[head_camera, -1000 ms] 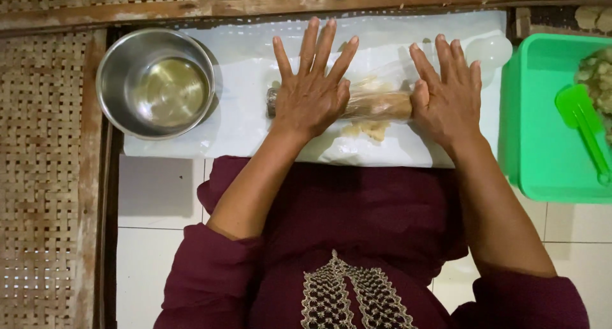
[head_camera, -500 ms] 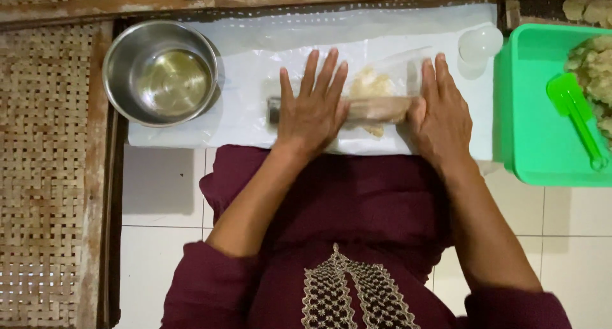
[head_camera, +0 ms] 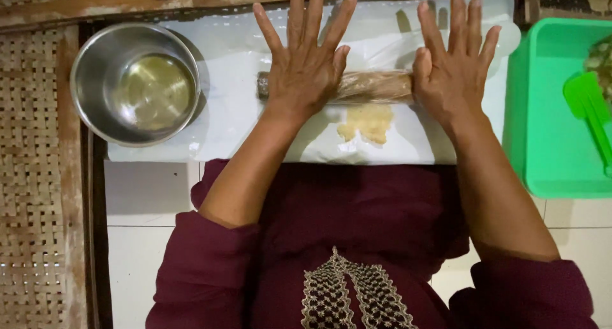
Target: Flattening dough with a rolling pin and cutting out small circular pieces to place on a drying rack.
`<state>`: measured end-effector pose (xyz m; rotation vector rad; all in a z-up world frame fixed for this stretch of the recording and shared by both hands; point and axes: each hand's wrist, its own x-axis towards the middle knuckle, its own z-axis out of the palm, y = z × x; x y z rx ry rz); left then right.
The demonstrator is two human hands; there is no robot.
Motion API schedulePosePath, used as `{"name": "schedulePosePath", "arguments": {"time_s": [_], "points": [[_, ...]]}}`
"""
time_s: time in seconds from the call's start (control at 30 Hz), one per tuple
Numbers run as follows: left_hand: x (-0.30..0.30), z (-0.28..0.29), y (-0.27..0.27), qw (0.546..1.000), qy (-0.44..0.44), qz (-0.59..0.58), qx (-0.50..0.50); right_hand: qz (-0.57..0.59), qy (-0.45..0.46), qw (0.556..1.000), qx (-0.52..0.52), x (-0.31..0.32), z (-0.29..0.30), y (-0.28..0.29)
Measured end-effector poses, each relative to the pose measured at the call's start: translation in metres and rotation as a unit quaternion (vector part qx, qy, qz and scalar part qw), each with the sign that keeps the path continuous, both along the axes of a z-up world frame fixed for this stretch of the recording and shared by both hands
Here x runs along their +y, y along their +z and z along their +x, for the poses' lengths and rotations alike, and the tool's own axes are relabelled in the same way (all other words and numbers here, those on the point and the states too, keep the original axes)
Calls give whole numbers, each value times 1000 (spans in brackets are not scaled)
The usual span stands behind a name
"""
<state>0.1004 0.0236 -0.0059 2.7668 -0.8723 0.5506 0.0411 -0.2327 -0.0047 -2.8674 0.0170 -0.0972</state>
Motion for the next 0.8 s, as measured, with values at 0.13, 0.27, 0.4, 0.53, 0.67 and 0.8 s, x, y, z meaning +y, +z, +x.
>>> {"name": "schedulePosePath", "arguments": {"time_s": [0.13,0.27,0.4,0.53,0.67,0.8], "points": [[-14,24,37,975,50,71,204,-15,-9,999,38,-5,22,-1],[-17,31,48,971,53,63,224,-11,-18,998,59,-4,35,1],[-12,24,40,968,56,71,233,-4,-9,998,56,0,27,5],[-8,3,42,965,50,65,248,11,4,999,51,6,6,8],[3,-12,3,973,40,76,215,20,11,999,45,10,-10,6],[7,-23,-19,999,3,-17,30,17,15,999,24,10,-23,1]]}}
